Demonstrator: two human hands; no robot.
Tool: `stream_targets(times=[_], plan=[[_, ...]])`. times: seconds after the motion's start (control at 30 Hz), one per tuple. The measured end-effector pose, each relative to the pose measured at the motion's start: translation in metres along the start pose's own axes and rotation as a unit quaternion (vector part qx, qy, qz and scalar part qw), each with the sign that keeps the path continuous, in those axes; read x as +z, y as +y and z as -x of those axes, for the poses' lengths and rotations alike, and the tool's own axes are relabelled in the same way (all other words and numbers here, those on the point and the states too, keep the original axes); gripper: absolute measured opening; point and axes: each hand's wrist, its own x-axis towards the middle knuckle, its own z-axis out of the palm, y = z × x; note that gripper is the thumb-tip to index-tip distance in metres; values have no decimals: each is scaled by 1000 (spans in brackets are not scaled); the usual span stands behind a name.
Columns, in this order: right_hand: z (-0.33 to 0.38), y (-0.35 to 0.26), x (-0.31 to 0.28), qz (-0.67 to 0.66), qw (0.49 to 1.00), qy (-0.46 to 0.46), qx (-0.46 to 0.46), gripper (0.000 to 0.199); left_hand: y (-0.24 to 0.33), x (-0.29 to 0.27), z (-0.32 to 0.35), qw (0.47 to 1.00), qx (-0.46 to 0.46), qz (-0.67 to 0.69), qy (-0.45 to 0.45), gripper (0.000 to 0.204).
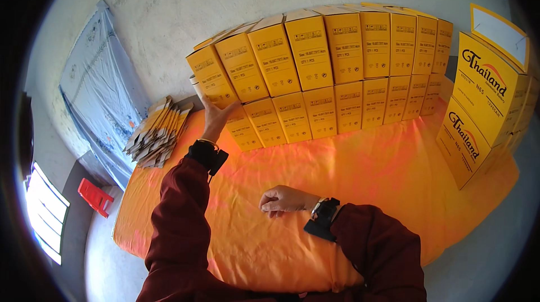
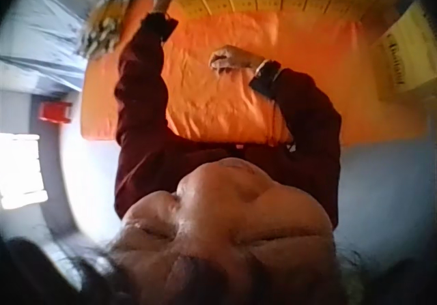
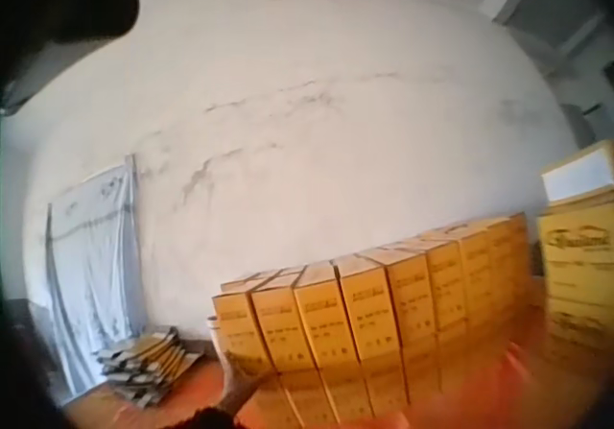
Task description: The recorder is folding and assembling small yellow cardboard boxes on a table.
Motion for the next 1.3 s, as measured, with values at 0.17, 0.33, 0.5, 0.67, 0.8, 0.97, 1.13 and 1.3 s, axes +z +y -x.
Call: stream_targets(times=[0.17, 0.33, 0.5, 0.67, 0.8, 0.97, 1.13, 1.3], plan=[[9, 9, -16, -43, 999, 18, 4, 28, 1, -36, 29, 994, -22, -102, -23, 95], [18, 0, -38, -99, 994, 36, 13, 29, 22, -131, 83, 892, -129, -259, -348, 79], [30, -9, -53, -103, 988, 119, 9, 28, 34, -190, 120, 757, -219, -368, -494, 71], [41, -13, -58, -6, 986, 163, 47, 27, 40, -204, 150, 773, -289, -351, -443, 71], [39, -18, -60, 18, 982, 179, 66, 27, 13, -215, 176, 800, -99, -387, -446, 76], [45, -17, -73, 43, 972, 214, 85, 27, 12, -193, 169, 807, -101, -372, -448, 74], [48, -27, -74, 129, 965, 186, 135, 28, 22, -180, 167, 808, -101, -366, -451, 76], [41, -39, -71, 224, 948, 125, 190, 24, 27, -178, 170, 803, -88, -363, -465, 77]])
